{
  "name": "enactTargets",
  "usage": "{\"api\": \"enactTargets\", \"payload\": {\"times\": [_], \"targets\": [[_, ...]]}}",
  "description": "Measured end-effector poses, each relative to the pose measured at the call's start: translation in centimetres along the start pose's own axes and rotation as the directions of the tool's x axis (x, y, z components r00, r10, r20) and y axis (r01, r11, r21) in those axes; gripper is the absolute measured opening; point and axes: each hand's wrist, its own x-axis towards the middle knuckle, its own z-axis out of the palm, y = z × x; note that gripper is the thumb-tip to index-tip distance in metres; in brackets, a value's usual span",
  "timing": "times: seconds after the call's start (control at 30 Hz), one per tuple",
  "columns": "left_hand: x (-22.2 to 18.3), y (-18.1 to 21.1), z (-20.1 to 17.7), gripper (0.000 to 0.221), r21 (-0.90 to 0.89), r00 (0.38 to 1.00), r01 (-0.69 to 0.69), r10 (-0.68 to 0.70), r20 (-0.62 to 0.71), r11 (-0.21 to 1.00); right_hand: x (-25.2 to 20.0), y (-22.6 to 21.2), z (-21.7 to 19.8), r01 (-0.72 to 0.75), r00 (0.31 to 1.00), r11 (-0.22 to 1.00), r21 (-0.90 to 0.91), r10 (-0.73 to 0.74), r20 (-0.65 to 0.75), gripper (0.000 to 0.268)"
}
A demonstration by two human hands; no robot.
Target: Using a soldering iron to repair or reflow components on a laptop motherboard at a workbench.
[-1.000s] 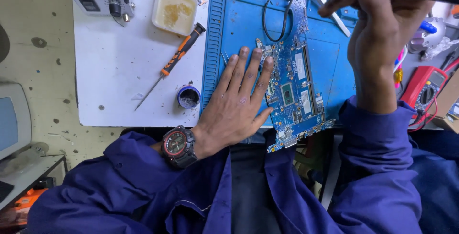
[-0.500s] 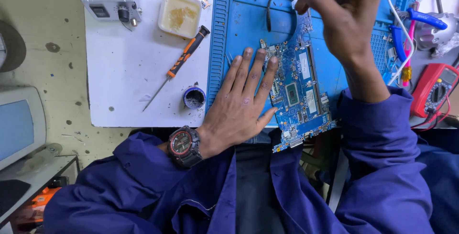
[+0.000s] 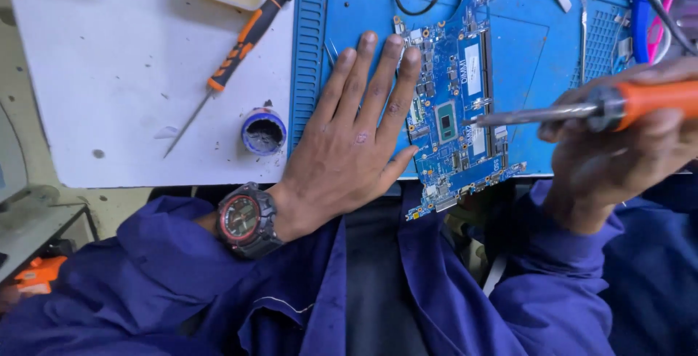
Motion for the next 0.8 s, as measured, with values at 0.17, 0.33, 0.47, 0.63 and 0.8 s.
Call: {"api": "enactTargets", "payload": {"times": [0.17, 0.33, 0.47, 0.63, 0.8], "targets": [[0.2, -0.1, 0.2, 0.106, 0.002, 1.0, 0.005, -0.005, 0.012, 1.0, -0.5, 3.4, 2.5, 0.141, 0.99, 0.989, -0.036, -0.142, -0.011, 0.036], [0.2, -0.4, 0.5, 0.107, 0.02, 1.0, 0.009, -0.009, 0.0, 1.0, -1.1, 5.4, 3.0, 0.173, 0.978, 0.982, -0.071, -0.18, -0.104, 0.031], [0.4, -0.8, 0.8, 0.077, -0.017, 0.999, 0.015, -0.016, -0.045, 1.0, -3.4, 8.7, -4.1, 0.146, 0.986, 0.987, -0.074, -0.139, 0.088, 0.031], [0.4, -1.3, 0.9, 0.057, -0.041, 0.999, 0.004, -0.006, -0.045, 0.999, -2.7, 5.9, 0.1, 0.123, 0.988, 0.978, -0.167, -0.105, 0.113, 0.029], [0.4, -1.4, 1.1, 0.047, -0.061, 0.999, 0.008, -0.01, -0.035, 0.998, -2.8, 6.3, 1.5, 0.131, 0.986, 0.955, -0.265, -0.154, -0.066, 0.038]]}}
